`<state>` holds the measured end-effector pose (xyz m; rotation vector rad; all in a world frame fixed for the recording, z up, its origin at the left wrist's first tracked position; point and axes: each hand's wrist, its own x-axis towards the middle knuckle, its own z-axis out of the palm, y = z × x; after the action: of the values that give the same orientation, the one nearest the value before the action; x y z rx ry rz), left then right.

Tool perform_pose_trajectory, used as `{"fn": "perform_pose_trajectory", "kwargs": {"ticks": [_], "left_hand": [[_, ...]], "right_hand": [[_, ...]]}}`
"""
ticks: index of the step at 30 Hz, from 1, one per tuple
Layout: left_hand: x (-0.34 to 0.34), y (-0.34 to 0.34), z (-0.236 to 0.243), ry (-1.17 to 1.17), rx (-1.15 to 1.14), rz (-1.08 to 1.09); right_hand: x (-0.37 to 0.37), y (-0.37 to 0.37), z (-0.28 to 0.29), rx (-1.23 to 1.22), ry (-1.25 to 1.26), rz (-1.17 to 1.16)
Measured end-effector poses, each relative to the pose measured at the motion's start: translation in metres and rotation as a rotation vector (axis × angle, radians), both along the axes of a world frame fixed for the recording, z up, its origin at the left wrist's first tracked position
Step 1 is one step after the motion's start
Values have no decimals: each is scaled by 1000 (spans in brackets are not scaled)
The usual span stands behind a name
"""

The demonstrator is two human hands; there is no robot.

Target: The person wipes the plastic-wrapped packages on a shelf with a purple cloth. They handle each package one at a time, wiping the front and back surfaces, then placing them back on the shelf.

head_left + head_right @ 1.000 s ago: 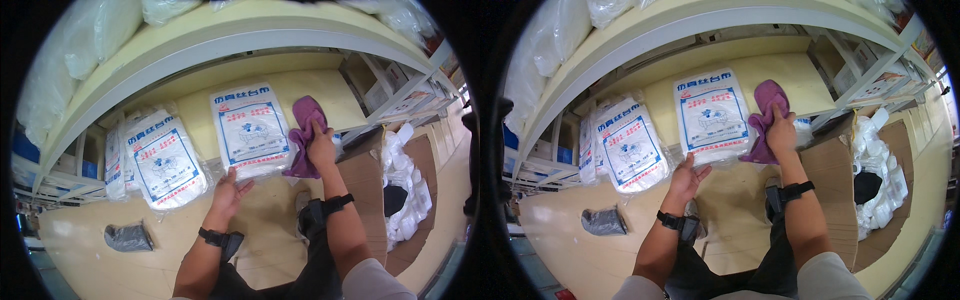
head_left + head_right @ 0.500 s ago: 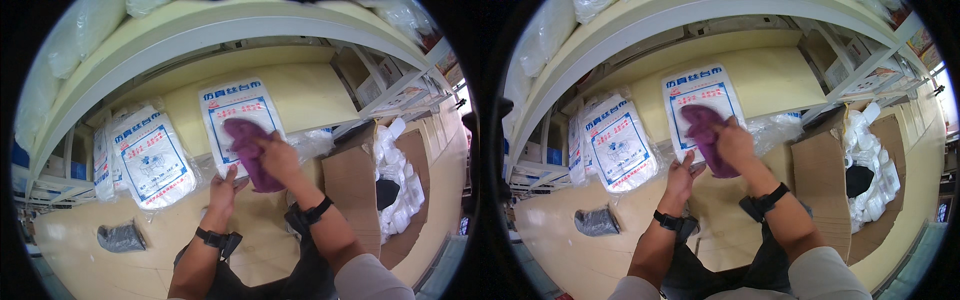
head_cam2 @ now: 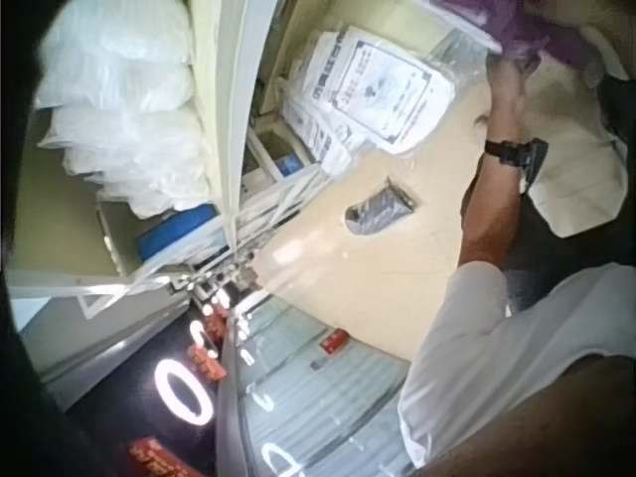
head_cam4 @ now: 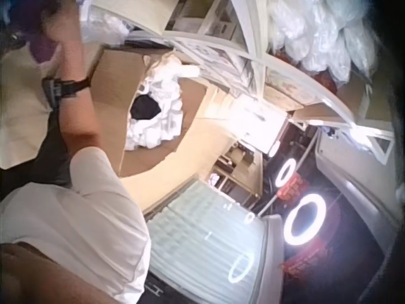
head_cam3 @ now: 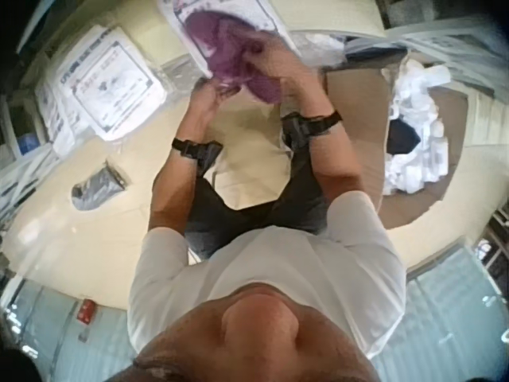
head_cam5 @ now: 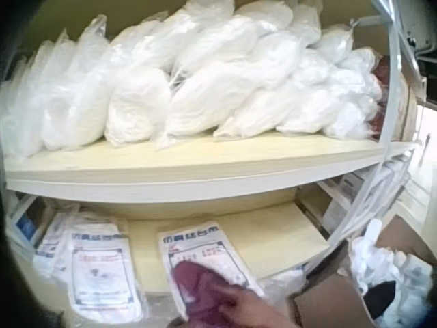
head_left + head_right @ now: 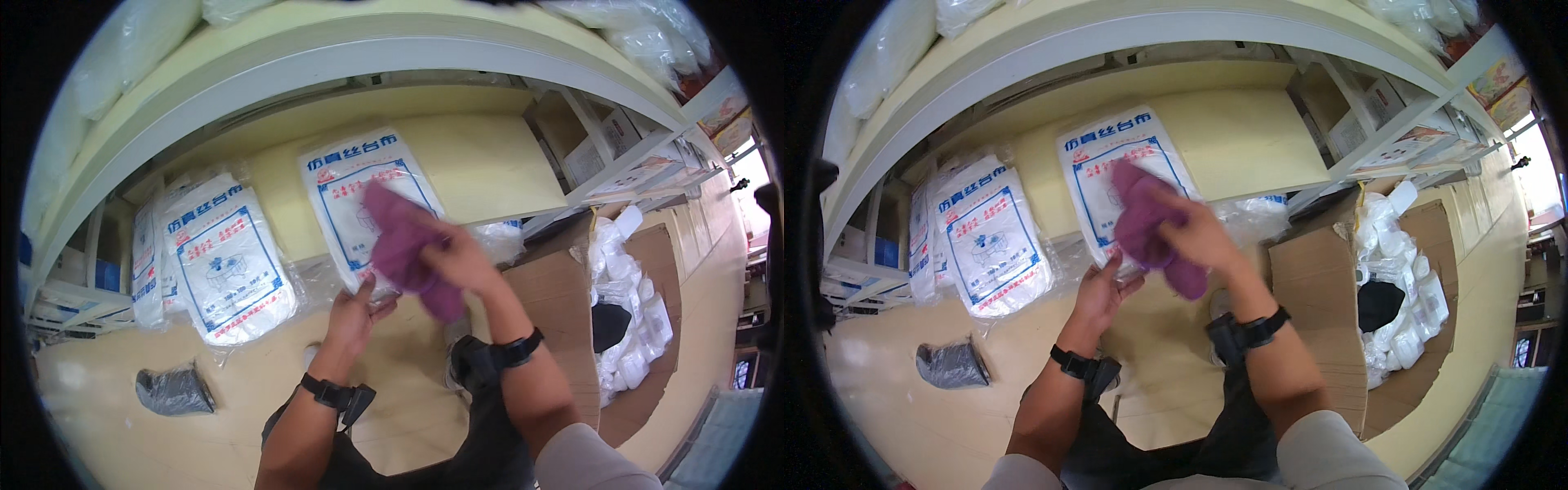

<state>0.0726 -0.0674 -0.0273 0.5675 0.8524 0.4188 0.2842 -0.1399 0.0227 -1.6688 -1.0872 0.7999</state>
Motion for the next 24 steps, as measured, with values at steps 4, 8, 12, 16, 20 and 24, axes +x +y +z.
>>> {"fn": "perform_pose_trajectory", "kwargs": {"ticks": [4,8,12,16,20,24], "left_hand": [[0,-5,-10,130,103,-127],[4,-7,0,105,170,-93],[-6,4,0,120,158,-139],[-5,7,-10,210,230,-82],[-6,9,-24,205,283,-43],[-7,12,-15,245,321,-119]], "right_hand": [[-19,2,-9,-285,-633,-39],[27,-5,-19,-449,-697,-411],[49,-15,-24,-492,-682,-534],[46,-8,-24,56,-165,-371],[-17,9,-18,112,-328,22],[-16,14,-21,-287,-701,-233]]}}
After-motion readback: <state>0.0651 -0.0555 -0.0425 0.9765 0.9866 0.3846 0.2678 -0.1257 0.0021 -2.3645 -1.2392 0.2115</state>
